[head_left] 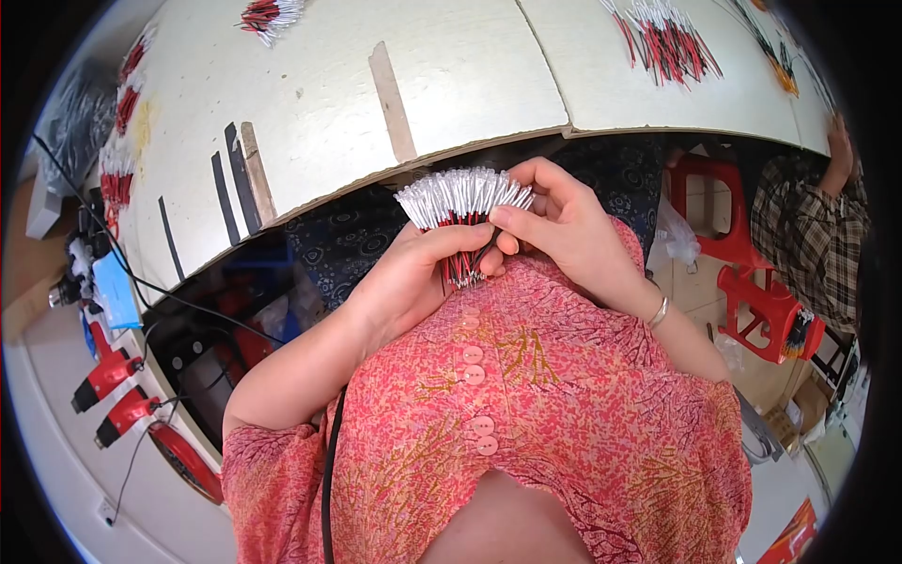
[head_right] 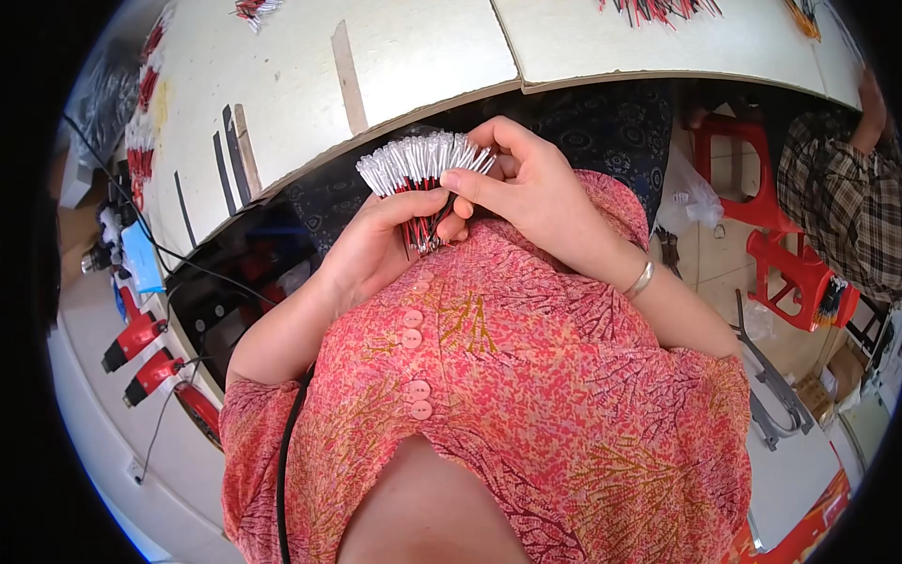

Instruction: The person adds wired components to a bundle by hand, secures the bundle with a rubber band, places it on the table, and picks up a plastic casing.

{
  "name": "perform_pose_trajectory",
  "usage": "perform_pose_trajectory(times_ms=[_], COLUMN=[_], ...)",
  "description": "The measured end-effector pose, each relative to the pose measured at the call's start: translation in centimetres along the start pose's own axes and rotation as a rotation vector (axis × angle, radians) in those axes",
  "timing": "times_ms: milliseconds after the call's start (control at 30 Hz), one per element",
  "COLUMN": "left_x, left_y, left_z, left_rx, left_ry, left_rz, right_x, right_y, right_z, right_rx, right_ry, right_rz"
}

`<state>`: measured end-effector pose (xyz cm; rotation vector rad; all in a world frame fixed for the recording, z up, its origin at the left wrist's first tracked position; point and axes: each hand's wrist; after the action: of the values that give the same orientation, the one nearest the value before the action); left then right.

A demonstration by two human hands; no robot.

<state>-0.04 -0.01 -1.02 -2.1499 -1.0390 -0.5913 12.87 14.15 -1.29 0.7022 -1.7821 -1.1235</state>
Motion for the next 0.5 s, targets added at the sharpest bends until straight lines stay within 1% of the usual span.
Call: perform_pose_trajectory(times_ms=[67, 167, 267, 367, 500], left_x=[-0.07, 0.18, 0.12, 0.4, 0.13], left_y=[0.07, 0.06, 0.07, -0.09, 0.06], left_z=[0.08, -0.05, -0.05, -0.27, -0.08], left_rx=[0.028, 0.028, 0.026, 0.014, 0.005], left_ry=[0.046, 0.054, 0.065, 0.036, 0.047], left_rz=[-0.017, -0.015, -0.007, 0.006, -0.015], right_x=[0.07, 0.27, 0.46, 0.36, 0.29], right_y=[-0.21, -0.06, 0.12, -0.03, -0.3], right_z=[0.13, 0.4, 0.46, 0.38, 0.34], right_rx=[-0.043, -0.045, -0.018, -0.027, -0.041], right_ry=[-0.044, -0.026, -0.052, -0.063, -0.064], right_rz=[-0.096, -0.147, -0.14, -0.145, -0.107])
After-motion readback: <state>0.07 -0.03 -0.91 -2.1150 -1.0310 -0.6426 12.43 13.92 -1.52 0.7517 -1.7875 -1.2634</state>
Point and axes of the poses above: each hand's wrist, its own z-axis towards the middle knuckle, its own x-axis out of the palm, y = z × x, and after that the axes turned 12 degrees about -x, right-handed
